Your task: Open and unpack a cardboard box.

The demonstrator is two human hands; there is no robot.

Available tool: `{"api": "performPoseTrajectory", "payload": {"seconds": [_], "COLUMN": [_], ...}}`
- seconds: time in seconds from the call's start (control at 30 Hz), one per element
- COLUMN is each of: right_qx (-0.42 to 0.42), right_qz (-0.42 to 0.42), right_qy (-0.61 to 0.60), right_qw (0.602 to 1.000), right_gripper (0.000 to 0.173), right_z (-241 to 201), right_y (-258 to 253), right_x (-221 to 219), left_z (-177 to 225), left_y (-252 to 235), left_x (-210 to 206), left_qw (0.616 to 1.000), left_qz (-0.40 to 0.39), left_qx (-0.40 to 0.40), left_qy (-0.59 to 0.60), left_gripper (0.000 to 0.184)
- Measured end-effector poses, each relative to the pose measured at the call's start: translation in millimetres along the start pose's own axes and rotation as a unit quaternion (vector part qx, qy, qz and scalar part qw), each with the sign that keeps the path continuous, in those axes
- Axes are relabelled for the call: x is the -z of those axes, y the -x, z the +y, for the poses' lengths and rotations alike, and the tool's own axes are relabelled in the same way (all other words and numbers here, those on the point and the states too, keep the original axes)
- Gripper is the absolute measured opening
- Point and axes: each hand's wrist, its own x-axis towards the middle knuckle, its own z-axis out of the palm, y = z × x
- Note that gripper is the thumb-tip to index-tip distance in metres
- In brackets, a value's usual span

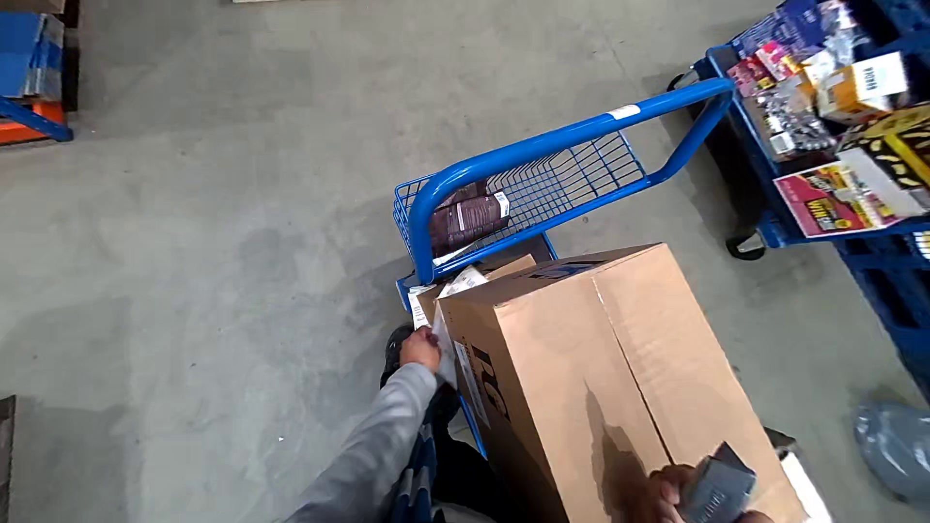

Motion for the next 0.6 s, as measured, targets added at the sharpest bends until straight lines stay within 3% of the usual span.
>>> {"api": "performPoseTrajectory", "payload": {"seconds": [0.2,0.27,0.37,0.5,0.6], "right_qx": [0.006,-0.003,-0.013,-0.005,-0.011], "right_qz": [0.026,0.013,-0.012,-0.034,-0.034], "right_qy": [0.07,0.045,0.017,0.022,0.003], "right_qw": [0.997,0.999,1.0,0.999,0.999], "right_gripper": [0.055,0.057,0.057,0.057,0.055], "right_z": [-19,-15,-10,-7,-1], "right_y": [-8,-13,-19,-12,-10], "right_x": [29,31,27,27,30], "left_z": [-99,-117,-127,-153,-158], "left_y": [75,87,71,65,69], "left_x": [66,76,69,41,25], "left_qw": [0.996,0.993,0.988,0.925,0.928], "left_qz": [0.079,0.115,0.151,0.224,0.181], "left_qx": [-0.026,-0.031,-0.001,-0.131,-0.175], "left_qy": [-0.02,-0.012,0.039,0.278,0.273], "left_gripper": [0.031,0.031,0.032,0.019,0.021]}}
